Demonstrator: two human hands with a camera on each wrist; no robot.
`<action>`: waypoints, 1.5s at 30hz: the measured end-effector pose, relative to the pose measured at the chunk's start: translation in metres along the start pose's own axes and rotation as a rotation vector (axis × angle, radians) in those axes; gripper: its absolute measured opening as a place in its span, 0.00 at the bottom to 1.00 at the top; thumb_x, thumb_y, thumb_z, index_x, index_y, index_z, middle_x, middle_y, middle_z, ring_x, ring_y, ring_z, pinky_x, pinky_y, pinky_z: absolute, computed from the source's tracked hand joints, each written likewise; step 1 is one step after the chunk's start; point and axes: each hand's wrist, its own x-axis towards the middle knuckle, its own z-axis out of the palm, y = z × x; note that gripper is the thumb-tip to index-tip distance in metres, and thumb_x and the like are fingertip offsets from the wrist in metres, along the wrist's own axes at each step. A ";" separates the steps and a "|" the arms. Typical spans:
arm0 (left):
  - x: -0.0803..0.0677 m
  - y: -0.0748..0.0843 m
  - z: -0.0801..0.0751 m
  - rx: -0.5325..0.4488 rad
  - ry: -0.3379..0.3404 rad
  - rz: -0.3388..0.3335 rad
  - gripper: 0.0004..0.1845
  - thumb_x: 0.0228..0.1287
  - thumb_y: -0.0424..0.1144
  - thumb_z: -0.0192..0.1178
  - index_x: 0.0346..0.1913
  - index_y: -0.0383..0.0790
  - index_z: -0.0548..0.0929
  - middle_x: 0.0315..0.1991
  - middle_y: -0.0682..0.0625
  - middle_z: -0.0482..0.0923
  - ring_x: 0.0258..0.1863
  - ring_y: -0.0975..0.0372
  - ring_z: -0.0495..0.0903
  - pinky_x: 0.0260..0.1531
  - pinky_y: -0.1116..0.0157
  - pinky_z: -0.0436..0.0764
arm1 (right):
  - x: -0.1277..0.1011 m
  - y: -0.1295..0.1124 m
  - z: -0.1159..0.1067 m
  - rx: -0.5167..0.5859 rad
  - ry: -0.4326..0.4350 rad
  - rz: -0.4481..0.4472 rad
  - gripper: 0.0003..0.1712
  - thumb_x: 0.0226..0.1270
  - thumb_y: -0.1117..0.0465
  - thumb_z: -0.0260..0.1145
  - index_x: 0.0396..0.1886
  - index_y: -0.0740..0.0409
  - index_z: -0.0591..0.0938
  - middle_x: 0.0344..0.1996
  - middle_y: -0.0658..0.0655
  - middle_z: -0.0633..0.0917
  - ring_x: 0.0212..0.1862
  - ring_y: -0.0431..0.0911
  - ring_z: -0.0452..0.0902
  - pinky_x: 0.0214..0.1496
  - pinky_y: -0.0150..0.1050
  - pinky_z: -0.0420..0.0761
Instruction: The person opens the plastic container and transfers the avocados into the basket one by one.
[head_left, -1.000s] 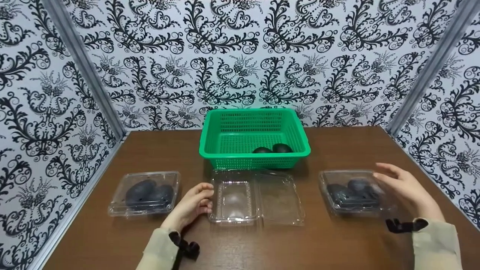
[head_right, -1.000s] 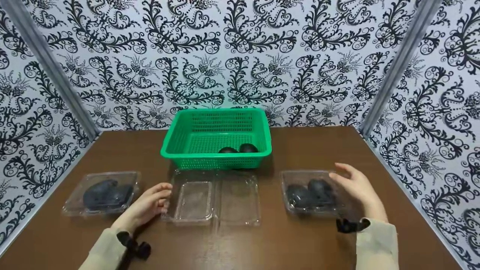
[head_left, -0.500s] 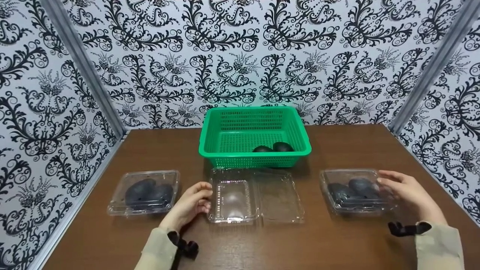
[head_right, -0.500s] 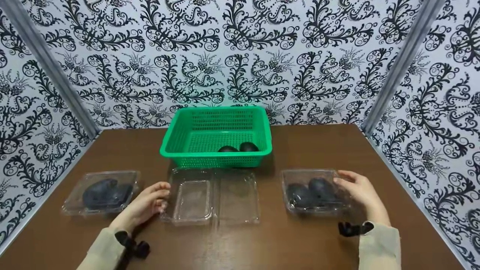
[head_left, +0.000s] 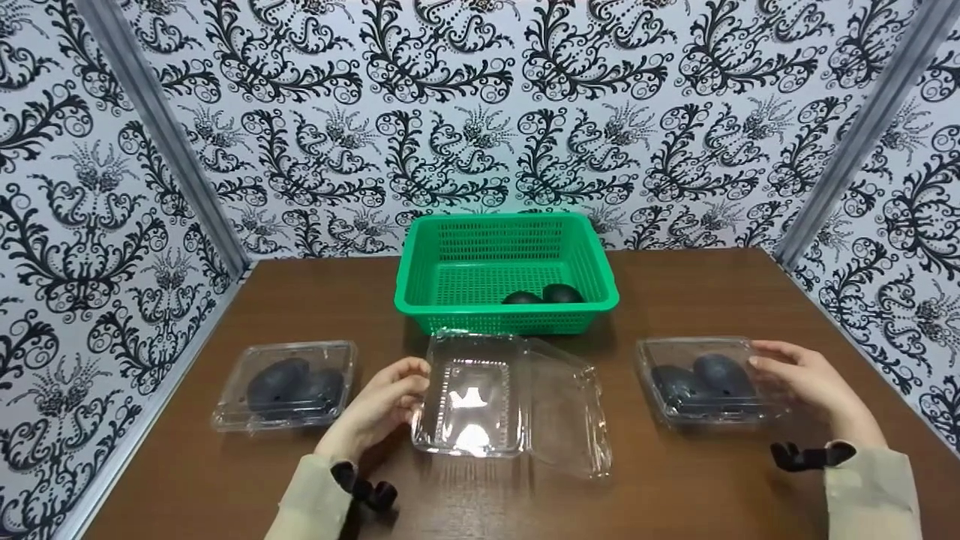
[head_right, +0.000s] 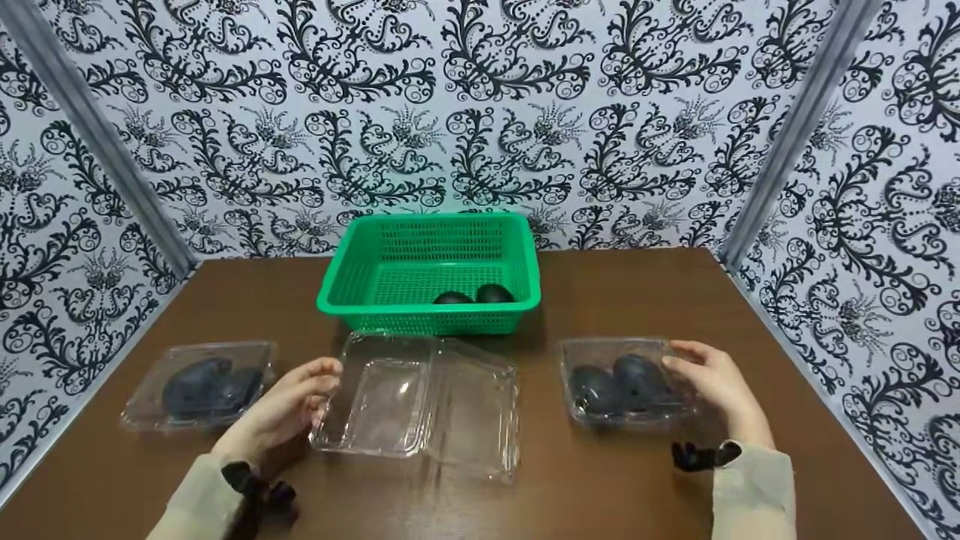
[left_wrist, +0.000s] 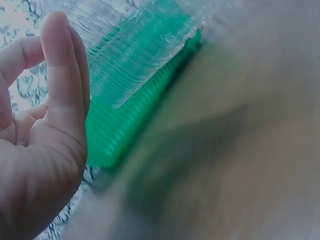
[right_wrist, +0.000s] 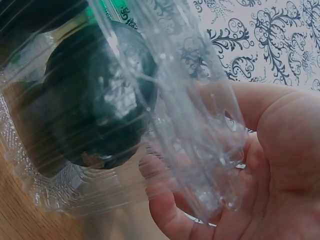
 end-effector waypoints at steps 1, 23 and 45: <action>-0.001 0.003 0.003 -0.004 -0.005 0.008 0.08 0.64 0.27 0.53 0.44 0.38 0.71 0.25 0.53 0.68 0.18 0.69 0.65 0.15 0.75 0.70 | 0.000 0.000 0.000 0.003 -0.002 -0.001 0.33 0.71 0.62 0.62 0.66 0.77 0.61 0.32 0.52 0.86 0.30 0.45 0.83 0.29 0.40 0.84; -0.015 0.045 0.029 -0.090 0.005 0.144 0.08 0.66 0.27 0.52 0.45 0.40 0.72 0.25 0.53 0.69 0.16 0.67 0.71 0.14 0.74 0.73 | 0.001 0.001 -0.003 -0.045 0.016 -0.020 0.31 0.71 0.61 0.62 0.66 0.74 0.64 0.30 0.51 0.85 0.26 0.45 0.81 0.27 0.40 0.83; -0.046 0.149 0.003 -0.037 0.235 0.311 0.08 0.68 0.23 0.46 0.43 0.36 0.73 0.29 0.51 0.75 0.19 0.65 0.71 0.16 0.73 0.74 | 0.000 0.004 -0.001 -0.056 0.017 -0.034 0.37 0.70 0.59 0.62 0.67 0.78 0.58 0.29 0.50 0.85 0.25 0.43 0.80 0.26 0.39 0.83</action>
